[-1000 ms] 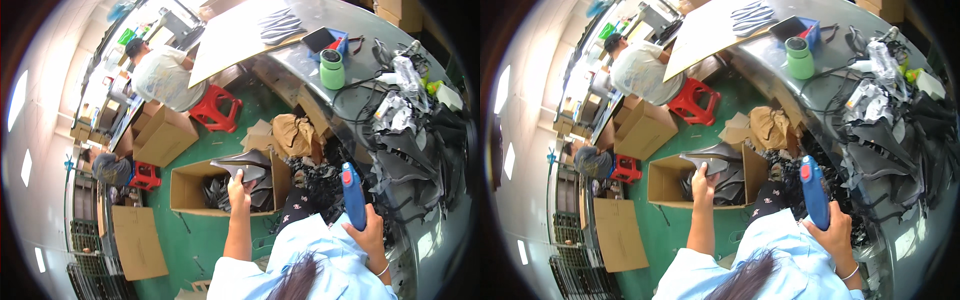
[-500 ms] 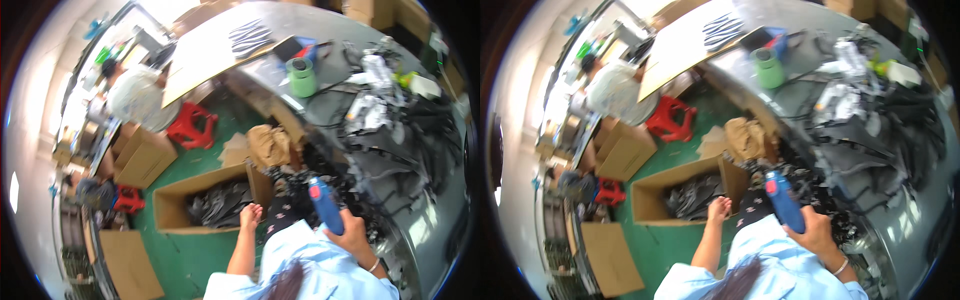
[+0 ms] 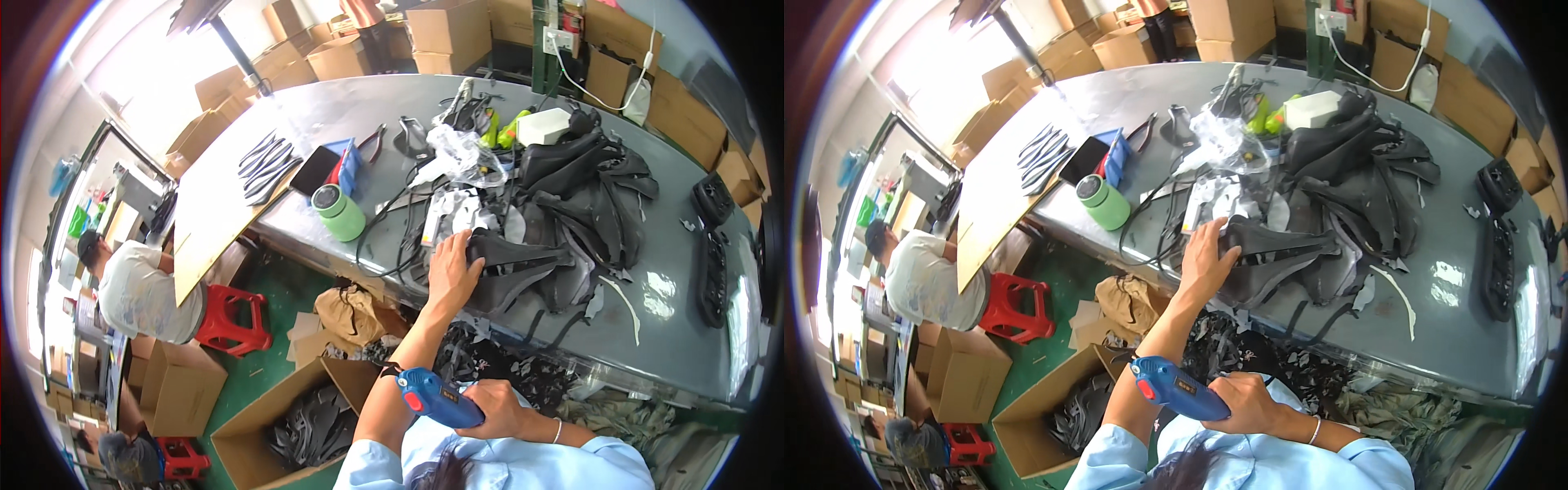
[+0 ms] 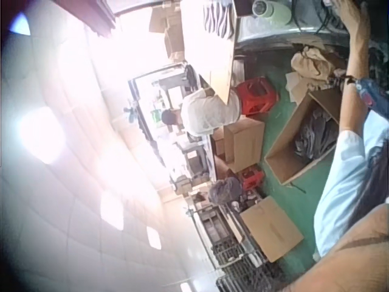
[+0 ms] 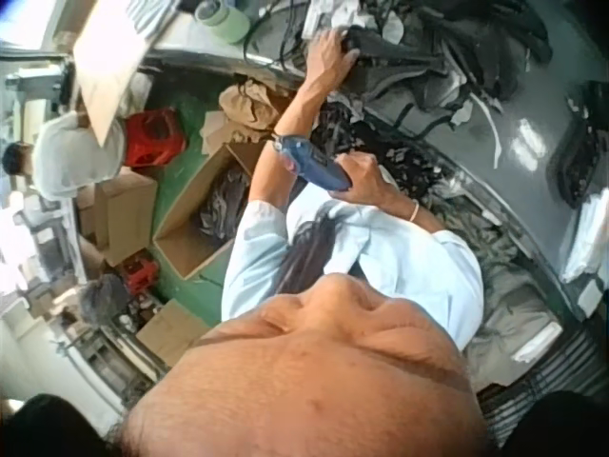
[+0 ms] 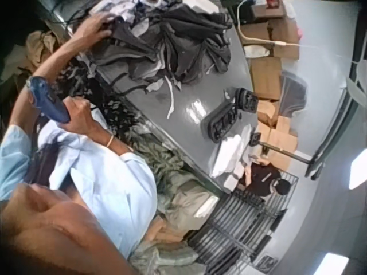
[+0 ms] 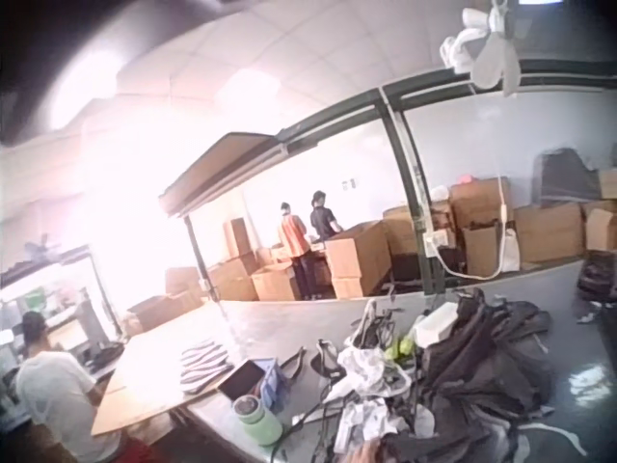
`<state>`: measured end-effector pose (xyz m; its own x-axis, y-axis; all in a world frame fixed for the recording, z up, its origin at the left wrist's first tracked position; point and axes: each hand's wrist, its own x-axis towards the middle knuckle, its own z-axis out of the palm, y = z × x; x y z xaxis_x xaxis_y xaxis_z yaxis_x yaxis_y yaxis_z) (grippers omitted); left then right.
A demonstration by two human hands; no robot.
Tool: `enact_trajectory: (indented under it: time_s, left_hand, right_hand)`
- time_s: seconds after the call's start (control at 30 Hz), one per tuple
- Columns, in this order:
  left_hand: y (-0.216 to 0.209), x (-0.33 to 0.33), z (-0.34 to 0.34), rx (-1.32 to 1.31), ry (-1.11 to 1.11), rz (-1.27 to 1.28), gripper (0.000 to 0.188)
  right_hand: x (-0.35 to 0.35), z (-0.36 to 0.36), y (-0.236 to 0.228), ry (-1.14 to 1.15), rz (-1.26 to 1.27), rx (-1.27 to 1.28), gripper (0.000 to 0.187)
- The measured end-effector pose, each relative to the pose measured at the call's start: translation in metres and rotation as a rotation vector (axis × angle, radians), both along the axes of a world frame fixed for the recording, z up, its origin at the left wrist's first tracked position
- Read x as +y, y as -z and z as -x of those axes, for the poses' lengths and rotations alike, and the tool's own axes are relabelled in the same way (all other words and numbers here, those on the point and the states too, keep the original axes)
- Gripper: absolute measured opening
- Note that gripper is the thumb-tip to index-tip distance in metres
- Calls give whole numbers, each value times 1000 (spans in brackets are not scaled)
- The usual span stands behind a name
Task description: The person uses a blue handheld electric trimmer to cut and shape a black flexible material, likely fabric or synthetic leather. They hold the material with one hand and guide the tool along the edges with the other, repeatedly trimming the piece and discarding the cut-off strips onto the table.
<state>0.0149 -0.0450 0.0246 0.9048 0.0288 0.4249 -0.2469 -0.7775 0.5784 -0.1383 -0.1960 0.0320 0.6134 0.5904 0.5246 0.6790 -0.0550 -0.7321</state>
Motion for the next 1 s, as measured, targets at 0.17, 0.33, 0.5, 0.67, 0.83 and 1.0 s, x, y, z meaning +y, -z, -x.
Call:
enact_trajectory:
  time_s: [0.17, 0.33, 0.5, 0.67, 0.83, 1.0]
  left_hand:
    - [9, 7, -22, 232, 78, -57, 31]
    - [-38, 23, 26, 376, 43, 444, 26]
    - [-30, 66, 95, 345, -87, 1249, 14]
    - [-1, 38, 161, 431, 43, 1760, 21]
    - [1, -15, 187, 365, -71, 1954, 20]
    - [-13, -30, 189, 323, -203, 1887, 11]
  right_hand:
    - [-11, -4, 5, 73, -26, 2, 35]
    - [-15, -10, 7, 140, -13, 22, 37]
    - [-16, -16, 10, 189, -35, 41, 38]
    - [-2, -25, 7, 359, -45, 248, 42]
    - [17, -36, -7, 368, -4, 378, 54]
    - [23, -35, -12, 408, 81, 415, 44]
